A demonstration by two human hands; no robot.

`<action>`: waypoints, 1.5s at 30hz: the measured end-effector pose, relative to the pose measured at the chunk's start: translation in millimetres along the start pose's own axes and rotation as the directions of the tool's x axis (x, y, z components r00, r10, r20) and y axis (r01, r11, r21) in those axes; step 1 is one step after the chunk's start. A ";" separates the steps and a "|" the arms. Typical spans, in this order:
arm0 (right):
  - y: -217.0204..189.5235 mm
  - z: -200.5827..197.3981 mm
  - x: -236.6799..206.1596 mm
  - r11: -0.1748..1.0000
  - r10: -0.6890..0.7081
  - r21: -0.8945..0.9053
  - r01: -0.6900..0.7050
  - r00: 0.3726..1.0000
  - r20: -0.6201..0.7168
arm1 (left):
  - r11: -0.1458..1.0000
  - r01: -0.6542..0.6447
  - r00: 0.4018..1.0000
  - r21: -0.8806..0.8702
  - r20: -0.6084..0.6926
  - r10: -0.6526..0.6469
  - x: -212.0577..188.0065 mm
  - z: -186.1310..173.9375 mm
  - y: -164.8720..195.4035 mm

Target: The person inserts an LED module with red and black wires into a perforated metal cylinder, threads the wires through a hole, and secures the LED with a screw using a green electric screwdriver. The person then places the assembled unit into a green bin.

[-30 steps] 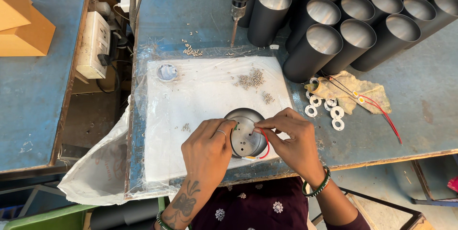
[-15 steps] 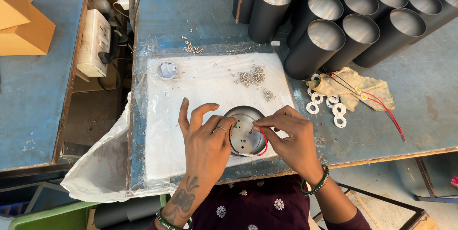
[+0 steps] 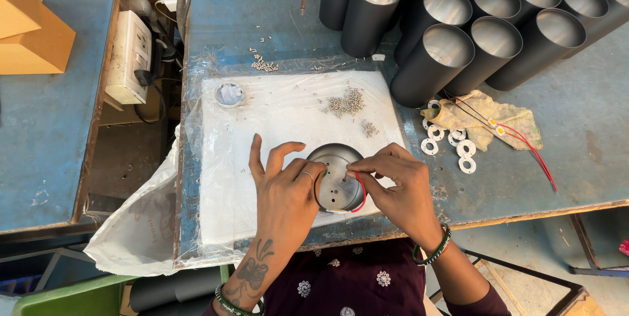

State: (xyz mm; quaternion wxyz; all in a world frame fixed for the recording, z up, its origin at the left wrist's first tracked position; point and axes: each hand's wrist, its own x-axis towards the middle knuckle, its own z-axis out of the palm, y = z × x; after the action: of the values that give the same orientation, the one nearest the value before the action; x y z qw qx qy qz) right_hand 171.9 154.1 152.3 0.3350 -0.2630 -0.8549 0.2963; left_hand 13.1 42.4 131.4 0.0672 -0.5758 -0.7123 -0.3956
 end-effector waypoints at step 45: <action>-18.8 -41.6 34.8 0.968 -0.211 -0.011 0.251 0.836 0.506 | 0.975 -0.043 0.945 -0.217 0.308 0.111 10.3 -57.8 -15.7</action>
State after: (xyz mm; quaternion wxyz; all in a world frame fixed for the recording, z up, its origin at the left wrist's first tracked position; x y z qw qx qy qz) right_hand 175.3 177.5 204.6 0.1246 -0.0848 -0.9485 0.2785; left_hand -24.8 12.9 168.7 -0.0933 -0.6633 -0.6454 -0.3670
